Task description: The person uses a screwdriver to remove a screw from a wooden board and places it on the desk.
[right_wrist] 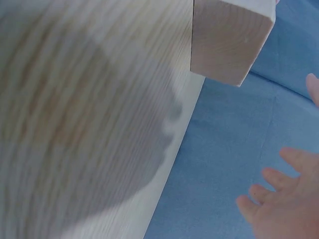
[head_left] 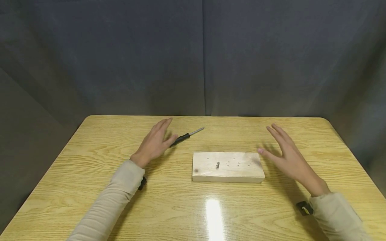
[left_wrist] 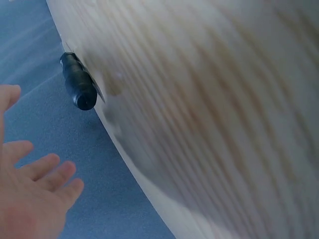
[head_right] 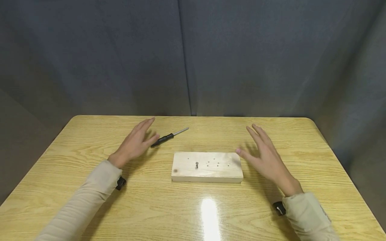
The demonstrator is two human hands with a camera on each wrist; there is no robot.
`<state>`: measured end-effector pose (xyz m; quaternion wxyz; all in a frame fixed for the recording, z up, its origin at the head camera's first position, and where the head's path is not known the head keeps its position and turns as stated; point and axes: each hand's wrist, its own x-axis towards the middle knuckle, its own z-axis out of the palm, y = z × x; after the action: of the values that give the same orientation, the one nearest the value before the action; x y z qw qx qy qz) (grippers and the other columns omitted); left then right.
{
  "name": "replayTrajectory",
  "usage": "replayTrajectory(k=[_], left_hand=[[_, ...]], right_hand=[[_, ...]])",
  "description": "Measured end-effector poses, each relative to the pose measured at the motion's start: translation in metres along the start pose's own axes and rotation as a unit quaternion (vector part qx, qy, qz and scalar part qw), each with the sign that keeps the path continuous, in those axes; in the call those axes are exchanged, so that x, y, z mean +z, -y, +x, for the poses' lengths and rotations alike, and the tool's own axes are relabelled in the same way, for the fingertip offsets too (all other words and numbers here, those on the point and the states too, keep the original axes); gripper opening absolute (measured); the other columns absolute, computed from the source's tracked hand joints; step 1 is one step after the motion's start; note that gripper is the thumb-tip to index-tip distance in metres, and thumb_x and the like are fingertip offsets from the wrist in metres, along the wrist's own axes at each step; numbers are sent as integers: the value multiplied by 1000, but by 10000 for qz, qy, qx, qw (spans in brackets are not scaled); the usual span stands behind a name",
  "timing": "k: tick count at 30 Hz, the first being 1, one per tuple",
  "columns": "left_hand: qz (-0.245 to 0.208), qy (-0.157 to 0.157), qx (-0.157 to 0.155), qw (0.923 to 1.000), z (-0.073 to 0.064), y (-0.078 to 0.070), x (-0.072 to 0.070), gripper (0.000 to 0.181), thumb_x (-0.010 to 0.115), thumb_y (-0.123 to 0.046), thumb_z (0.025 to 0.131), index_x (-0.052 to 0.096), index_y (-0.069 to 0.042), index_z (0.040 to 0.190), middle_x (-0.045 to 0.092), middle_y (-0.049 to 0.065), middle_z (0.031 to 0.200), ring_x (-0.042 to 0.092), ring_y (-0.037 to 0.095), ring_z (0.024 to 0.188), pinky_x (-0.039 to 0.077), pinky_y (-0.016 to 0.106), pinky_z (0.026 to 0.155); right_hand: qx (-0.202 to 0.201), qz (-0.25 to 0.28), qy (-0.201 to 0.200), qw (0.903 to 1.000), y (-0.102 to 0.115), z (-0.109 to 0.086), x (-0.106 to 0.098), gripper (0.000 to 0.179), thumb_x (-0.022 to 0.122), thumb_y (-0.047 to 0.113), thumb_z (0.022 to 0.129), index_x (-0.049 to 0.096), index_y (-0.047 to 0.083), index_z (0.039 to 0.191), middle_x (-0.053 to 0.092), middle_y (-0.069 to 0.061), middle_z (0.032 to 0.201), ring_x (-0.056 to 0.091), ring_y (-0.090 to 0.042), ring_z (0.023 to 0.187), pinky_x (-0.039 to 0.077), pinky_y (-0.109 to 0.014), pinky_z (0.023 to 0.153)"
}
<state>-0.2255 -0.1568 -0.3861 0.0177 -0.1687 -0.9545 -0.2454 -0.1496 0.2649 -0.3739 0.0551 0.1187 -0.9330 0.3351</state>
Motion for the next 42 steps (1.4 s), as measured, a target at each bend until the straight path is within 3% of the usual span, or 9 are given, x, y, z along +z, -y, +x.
replayTrajectory(k=[15, 28, 36, 42], left_hand=[[-128, 77, -13, 9999, -1, 0, 5, 71, 52, -44, 102, 24, -12, 158, 30, 17, 160, 31, 38, 147, 33, 59, 116], [-58, 170, -25, 9998, 1, -1, 7, 67, 53, -42, 102, 28, -14, 157, 35, 17, 157, 35, 38, 144, 35, 59, 115], [-448, 349, -65, 9984, 4, 3, 8, 67, 56, -40, 101, 30, -14, 156, 36, 13, 157, 35, 36, 145, 34, 57, 117], [-904, 540, -54, 9944, 5, 5, 8, 66, 59, -36, 100, 32, -13, 155, 40, 14, 154, 47, 36, 136, 41, 56, 111]], right_hand=[[-3, 161, 164, 9997, 6, -11, 5, 82, 66, 40, 94, 18, 25, 160, 13, -15, 166, 18, -52, 147, 20, -83, 102], [273, 349, 691, 9966, 5, -20, 9, 87, 68, 42, 93, 16, 22, 160, 17, -23, 164, 18, -53, 147, 21, -80, 105], [196, 420, 931, 9946, 5, -23, 14, 86, 70, 41, 92, 22, 17, 159, 23, -21, 162, 21, -51, 146, 24, -77, 106], [235, 575, 1201, 9908, 5, -25, 14, 86, 69, 40, 92, 22, 15, 159, 23, -21, 162, 27, -54, 143, 31, -76, 103]])
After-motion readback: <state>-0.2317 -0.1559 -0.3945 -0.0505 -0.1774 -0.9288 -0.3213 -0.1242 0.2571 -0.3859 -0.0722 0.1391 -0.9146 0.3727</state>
